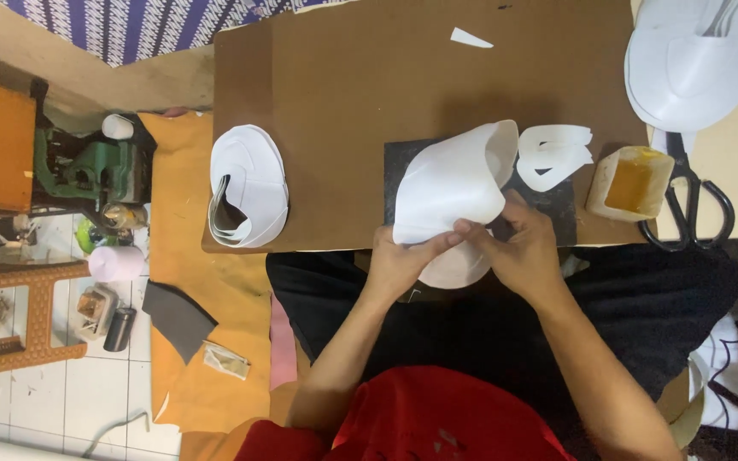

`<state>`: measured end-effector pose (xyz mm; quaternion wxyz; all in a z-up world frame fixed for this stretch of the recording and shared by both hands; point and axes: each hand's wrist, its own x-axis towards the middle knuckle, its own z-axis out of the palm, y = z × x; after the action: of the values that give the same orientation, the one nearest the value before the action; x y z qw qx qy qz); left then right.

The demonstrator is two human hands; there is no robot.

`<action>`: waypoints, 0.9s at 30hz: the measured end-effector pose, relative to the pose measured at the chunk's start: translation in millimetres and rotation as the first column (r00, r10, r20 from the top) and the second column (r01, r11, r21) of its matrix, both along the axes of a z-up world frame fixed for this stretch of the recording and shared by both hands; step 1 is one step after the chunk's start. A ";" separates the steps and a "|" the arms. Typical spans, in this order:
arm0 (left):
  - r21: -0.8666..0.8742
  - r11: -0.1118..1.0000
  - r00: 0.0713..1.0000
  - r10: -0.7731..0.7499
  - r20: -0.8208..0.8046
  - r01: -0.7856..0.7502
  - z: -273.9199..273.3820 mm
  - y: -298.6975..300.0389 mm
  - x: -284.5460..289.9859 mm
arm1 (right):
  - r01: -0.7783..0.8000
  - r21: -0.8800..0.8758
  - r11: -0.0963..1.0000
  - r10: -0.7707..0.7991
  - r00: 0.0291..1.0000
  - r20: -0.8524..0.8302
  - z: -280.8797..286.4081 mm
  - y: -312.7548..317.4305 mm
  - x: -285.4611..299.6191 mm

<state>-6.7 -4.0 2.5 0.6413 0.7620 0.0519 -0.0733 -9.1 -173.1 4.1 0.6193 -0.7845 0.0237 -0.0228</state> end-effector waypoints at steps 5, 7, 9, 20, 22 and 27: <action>-0.053 0.998 0.992 -0.032 0.123 0.039 -58.8 7.0 -8.7 | 0.038 0.132 0.990 -0.035 0.999 -0.026 -35.8 -8.1 6.5; -0.057 0.997 0.979 -0.046 0.200 0.058 -36.8 4.6 -4.6 | 0.069 0.161 0.985 -0.062 0.997 -0.045 -53.3 -14.7 13.7; -0.045 0.996 0.985 -0.071 0.159 0.080 -18.5 3.8 -2.8 | 0.087 0.092 0.992 -0.082 0.995 -0.057 -59.7 -15.8 12.7; -0.029 0.988 0.985 -0.151 0.089 0.154 -10.7 13.9 7.7 | 0.051 -0.090 0.995 -0.051 0.999 0.002 -18.8 -16.5 15.4; -0.019 0.988 0.987 -0.154 0.044 0.155 -11.0 14.4 9.9 | 0.059 -0.116 0.991 -0.057 0.998 0.018 -23.0 -15.1 13.3; 0.035 0.974 0.973 -0.223 -0.050 0.225 -23.8 31.3 26.4 | 0.169 -0.155 0.973 -0.150 0.980 0.129 -32.6 -19.6 12.4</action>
<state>19.7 27.3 -21.3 0.6119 0.7740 -0.0184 -0.1615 3.2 -192.7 -28.5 0.5486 -0.8260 0.0484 -0.1203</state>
